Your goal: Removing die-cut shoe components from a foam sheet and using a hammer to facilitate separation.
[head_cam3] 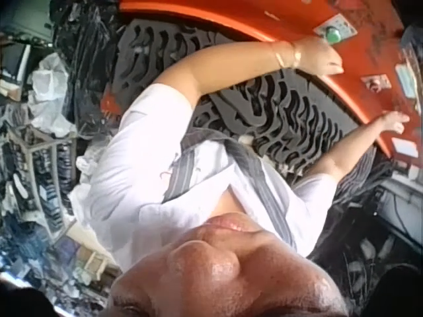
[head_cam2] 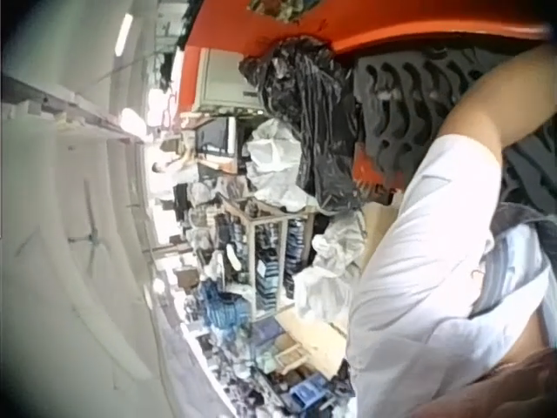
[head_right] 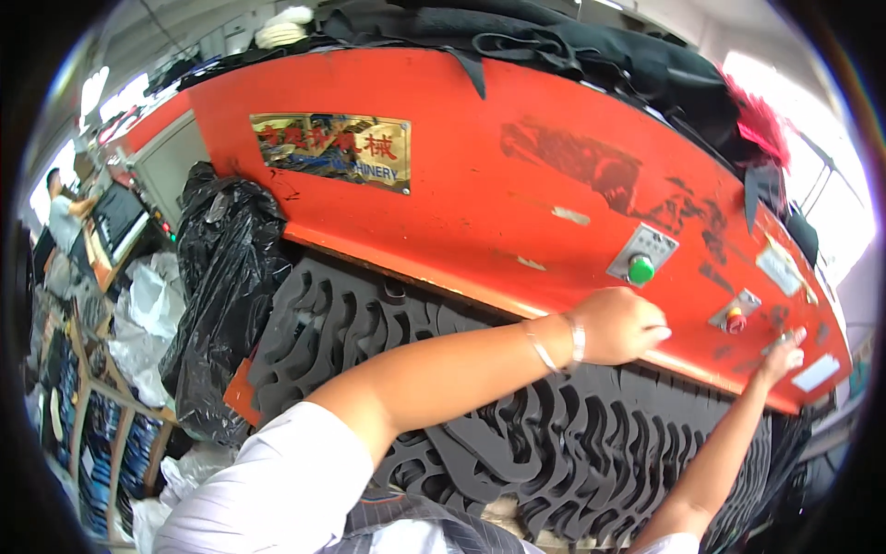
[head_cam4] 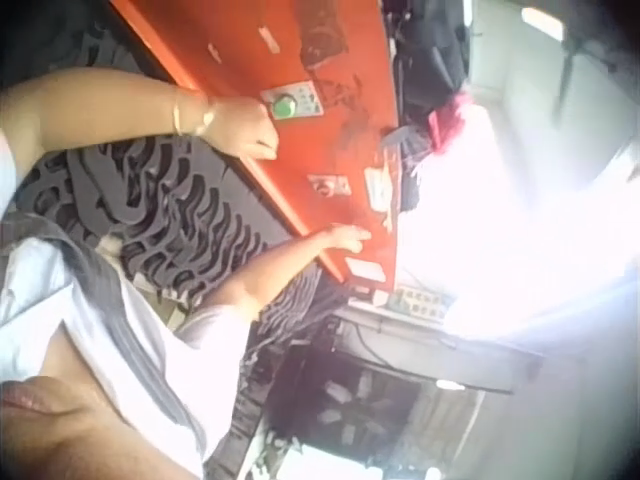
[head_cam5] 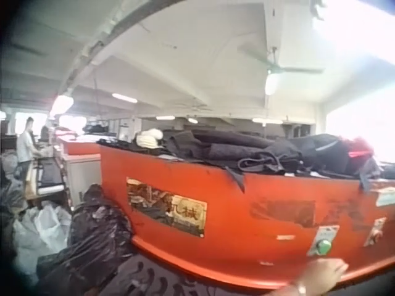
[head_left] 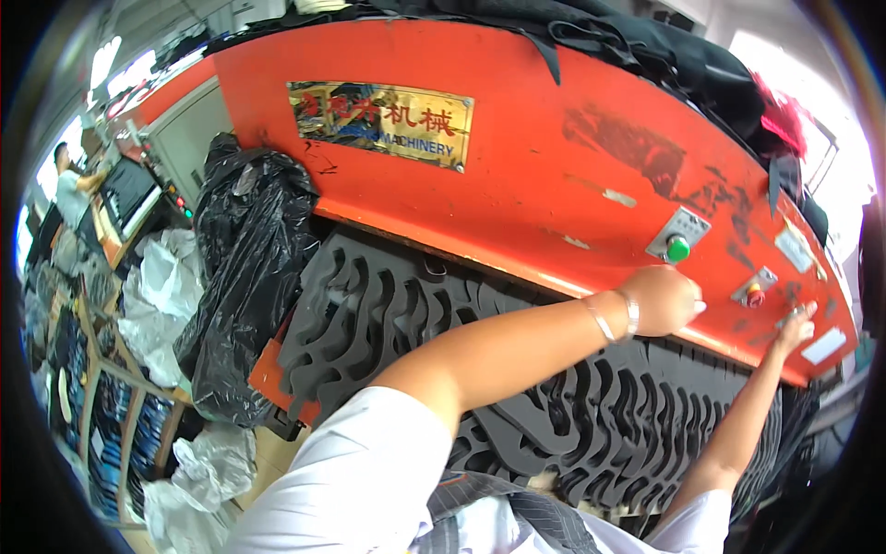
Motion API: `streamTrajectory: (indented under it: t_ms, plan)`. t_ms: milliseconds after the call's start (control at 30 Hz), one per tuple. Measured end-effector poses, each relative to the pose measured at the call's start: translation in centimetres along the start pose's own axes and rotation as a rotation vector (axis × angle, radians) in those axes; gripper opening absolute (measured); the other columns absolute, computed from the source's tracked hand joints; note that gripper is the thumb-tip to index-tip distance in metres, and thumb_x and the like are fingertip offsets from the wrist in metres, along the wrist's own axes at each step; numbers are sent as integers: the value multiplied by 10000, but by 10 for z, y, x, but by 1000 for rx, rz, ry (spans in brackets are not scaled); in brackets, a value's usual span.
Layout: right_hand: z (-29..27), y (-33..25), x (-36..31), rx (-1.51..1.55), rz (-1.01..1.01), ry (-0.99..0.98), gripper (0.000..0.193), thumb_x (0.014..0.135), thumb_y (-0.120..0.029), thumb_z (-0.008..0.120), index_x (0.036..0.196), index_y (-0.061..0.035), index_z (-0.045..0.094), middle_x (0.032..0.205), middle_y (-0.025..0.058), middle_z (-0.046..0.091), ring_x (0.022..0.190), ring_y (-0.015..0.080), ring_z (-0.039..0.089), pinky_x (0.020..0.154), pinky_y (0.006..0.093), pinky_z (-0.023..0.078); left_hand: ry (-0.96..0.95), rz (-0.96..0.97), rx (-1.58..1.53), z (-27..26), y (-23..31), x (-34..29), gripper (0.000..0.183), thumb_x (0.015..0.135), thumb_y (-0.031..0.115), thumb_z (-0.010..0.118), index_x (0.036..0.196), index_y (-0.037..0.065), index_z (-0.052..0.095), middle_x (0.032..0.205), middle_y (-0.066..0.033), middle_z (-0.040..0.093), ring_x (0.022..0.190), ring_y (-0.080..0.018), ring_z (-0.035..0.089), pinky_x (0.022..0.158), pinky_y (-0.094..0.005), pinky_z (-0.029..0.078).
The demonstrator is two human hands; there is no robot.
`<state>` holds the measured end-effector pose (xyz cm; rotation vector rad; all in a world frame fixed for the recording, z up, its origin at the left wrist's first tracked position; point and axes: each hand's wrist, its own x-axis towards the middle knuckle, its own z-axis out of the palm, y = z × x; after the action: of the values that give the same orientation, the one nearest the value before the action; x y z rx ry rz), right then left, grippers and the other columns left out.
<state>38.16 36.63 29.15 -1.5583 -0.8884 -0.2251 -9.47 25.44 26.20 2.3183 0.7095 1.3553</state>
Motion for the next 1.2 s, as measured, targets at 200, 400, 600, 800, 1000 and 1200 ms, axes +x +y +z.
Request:
streamTrajectory:
  t_ms: [200,400,600,800,1000,1200]
  plan:
    - [20,13,15,86,115,66,1076,823,-777,398,1391,131,296,1467,282,290,1382,338,271,1098,417,283,-145,-189,471,2,-1,30,263,854,259,540,717,65,654,730,-196,642,718,-368,642,646,-477,516]
    - [-35,9,-42,563,162,-320,849,928,-602,418,1494,-13,188,1561,137,183,1440,256,163,1148,389,171,-13,-179,29,-10,4,-82,285,889,248,536,709,31,575,708,-186,604,682,-403,592,627,-480,458]
    - [-76,-3,-78,574,52,-224,631,1006,-435,379,1473,-26,269,1536,118,255,1424,216,222,1152,386,186,-30,-639,227,-63,65,-285,340,882,321,619,668,62,568,565,-120,531,505,-318,560,499,-403,438]
    - [-77,-102,-191,502,-183,-361,475,1011,-369,424,1357,-46,465,1284,82,545,1209,188,495,982,359,362,-68,-840,314,-77,132,-368,316,854,359,659,790,60,578,772,-68,591,779,-266,615,664,-372,489]
    - [-106,-217,-393,662,-301,-922,188,855,-143,643,964,2,598,884,35,576,808,154,550,763,302,454,-246,-1052,108,-67,134,-381,525,849,482,649,1074,44,467,976,-156,629,956,-340,610,783,-401,483]
    - [-157,-250,-556,46,-863,-1670,530,596,-400,834,884,7,656,925,172,639,934,341,594,819,407,480,-118,-726,53,-62,118,-426,556,820,423,690,1145,44,448,1076,-183,610,1030,-351,586,857,-411,467]
